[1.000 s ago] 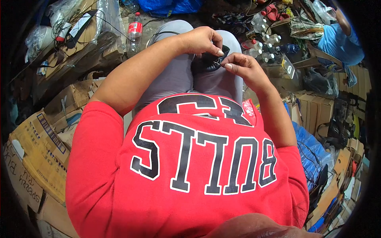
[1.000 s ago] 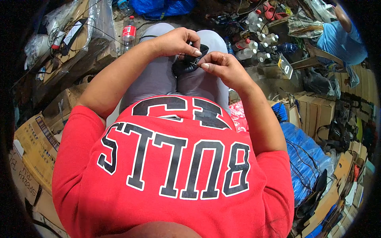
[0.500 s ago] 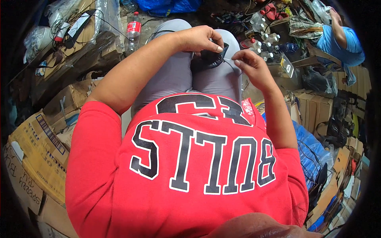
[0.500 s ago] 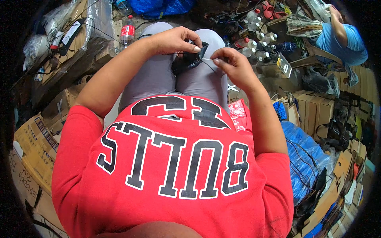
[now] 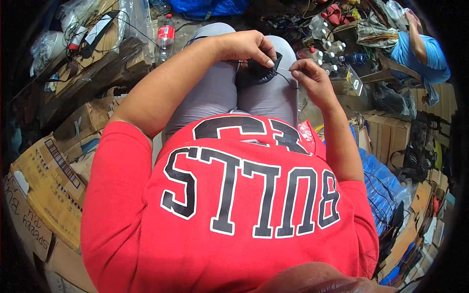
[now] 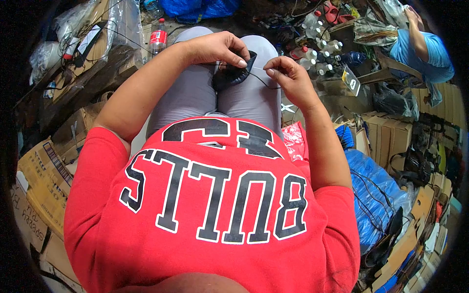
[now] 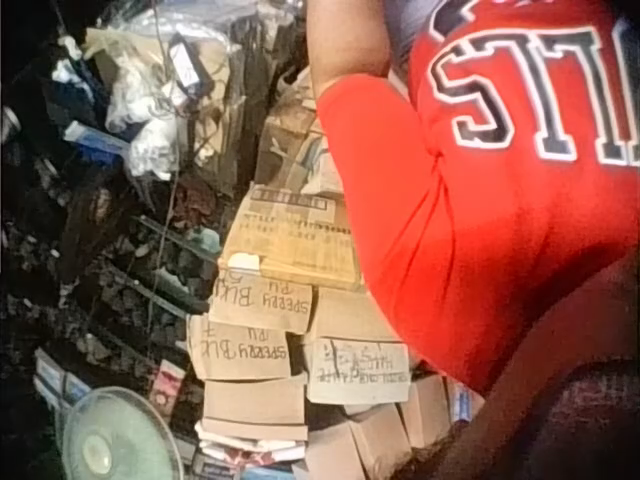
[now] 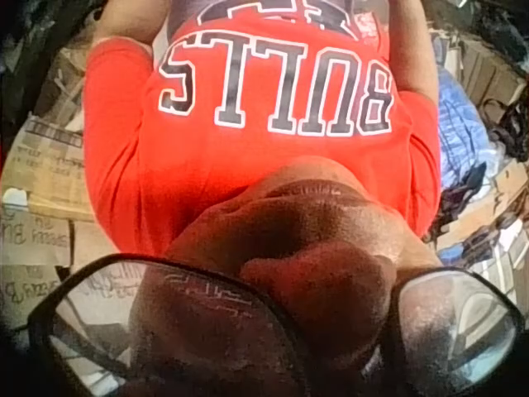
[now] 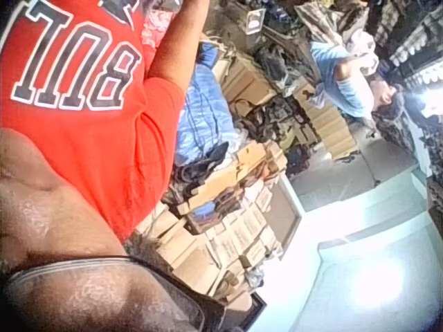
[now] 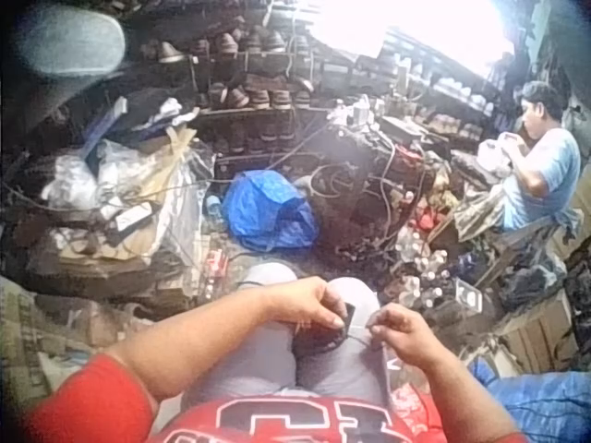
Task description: Sewing a black shoe component using a needle and thread.
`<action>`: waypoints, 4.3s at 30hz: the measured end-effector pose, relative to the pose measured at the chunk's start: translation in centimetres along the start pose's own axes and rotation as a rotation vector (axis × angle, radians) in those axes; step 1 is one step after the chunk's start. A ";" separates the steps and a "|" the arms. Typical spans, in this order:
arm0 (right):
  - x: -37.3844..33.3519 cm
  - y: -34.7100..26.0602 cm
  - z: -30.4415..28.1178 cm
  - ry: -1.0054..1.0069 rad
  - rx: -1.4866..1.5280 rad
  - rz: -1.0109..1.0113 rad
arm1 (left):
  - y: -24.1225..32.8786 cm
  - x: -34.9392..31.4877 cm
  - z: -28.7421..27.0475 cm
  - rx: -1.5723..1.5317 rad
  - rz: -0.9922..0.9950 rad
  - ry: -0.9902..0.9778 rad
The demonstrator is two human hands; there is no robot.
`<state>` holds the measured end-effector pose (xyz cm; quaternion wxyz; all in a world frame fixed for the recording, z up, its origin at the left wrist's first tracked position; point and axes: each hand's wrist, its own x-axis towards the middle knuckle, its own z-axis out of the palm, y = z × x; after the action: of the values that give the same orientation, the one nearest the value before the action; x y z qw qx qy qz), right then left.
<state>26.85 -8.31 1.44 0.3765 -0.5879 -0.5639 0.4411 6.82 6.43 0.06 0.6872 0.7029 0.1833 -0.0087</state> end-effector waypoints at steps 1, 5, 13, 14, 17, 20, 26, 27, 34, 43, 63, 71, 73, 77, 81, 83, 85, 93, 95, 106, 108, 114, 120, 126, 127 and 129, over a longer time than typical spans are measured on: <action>-0.1 0.0 0.0 0.005 0.058 0.005 | -0.1 0.0 0.0 -0.007 0.002 0.004; -0.2 -0.1 0.4 0.011 -0.045 -0.004 | -0.4 0.1 0.0 -0.050 0.000 -0.009; -0.2 0.6 2.0 0.100 -0.191 -0.160 | -0.3 0.0 0.0 -0.053 0.006 -0.065; -0.3 0.2 2.4 0.096 -0.190 -0.160 | -0.4 -0.1 -0.1 -0.055 0.005 -0.062; -1.0 -1.2 3.1 0.151 -0.309 -0.218 | -0.5 -0.3 -0.2 -0.059 -0.021 -0.079; -1.5 -1.7 3.6 0.184 -0.368 -0.206 | -0.2 -0.3 0.0 -0.017 -0.014 -0.078; -1.7 -3.7 4.4 0.197 -0.647 -0.258 | 0.0 -0.4 0.0 0.068 0.004 -0.108; -1.5 -4.4 4.4 0.138 -0.806 -0.288 | 0.3 -0.5 -0.1 0.115 0.012 -0.128; 1.0 -5.8 3.4 -0.135 -1.087 -0.239 | 1.1 0.9 0.1 0.313 -0.025 -0.150; 0.9 -2.1 0.7 -0.087 -0.017 0.144 | 0.2 -2.8 2.0 0.724 0.305 0.621; 2.0 -0.4 2.3 0.051 1.547 0.059 | 2.0 -5.1 2.3 -1.098 0.440 0.311; -0.1 -0.3 -0.5 0.086 1.083 0.131 | 1.1 -9.1 -0.4 -0.816 0.271 0.585; -1.4 1.6 -3.7 0.127 0.717 0.233 | -0.2 -11.4 -2.8 -0.311 0.048 0.730; -4.6 6.3 -9.8 0.169 -0.208 0.265 | -3.2 -14.5 -5.7 0.534 -0.104 0.754; -0.1 0.4 -5.8 0.185 -0.139 0.124 | -2.3 -10.4 -0.7 0.742 0.250 0.760; 3.0 -1.9 -3.1 0.011 -0.227 0.102 | -0.6 -7.6 2.4 0.790 0.270 0.460; 5.0 -2.7 -0.1 -0.111 -0.283 0.050 | -1.0 -5.2 4.2 0.805 0.263 0.439; 4.0 0.0 2.4 -0.084 -0.374 0.260 | -1.3 -4.8 5.3 0.906 0.222 0.354; 3.7 -0.3 2.6 -0.001 -0.339 0.222 | -1.2 -4.9 4.6 0.912 0.256 0.331; 0.9 -2.9 2.2 -0.190 -0.296 0.302 | 0.6 1.1 1.8 0.330 0.019 0.245; 0.2 -3.0 1.5 -0.178 -0.303 0.269 | 0.3 2.0 1.5 0.452 0.091 0.180; -2.5 -4.9 -2.2 -0.030 0.051 0.155 | -1.7 3.7 -0.1 0.393 0.123 0.133; -1.3 -2.9 0.6 0.025 -0.253 0.070 | -0.8 2.9 -0.9 0.001 -0.045 -0.077; 0.3 -3.3 1.3 0.006 -0.535 0.104 | -1.1 2.3 -1.0 0.044 0.030 -0.060; 0.3 -3.2 1.3 0.005 -0.536 0.107 | -0.9 2.3 -1.0 0.032 0.001 -0.067; 0.5 -3.2 1.2 -0.002 -0.569 0.079 | -1.1 2.3 -1.1 0.019 -0.001 -0.067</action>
<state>24.65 -7.58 4.04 0.1784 -0.6910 -0.6419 0.2803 8.36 8.04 -1.56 0.6863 0.7085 0.1604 -0.0343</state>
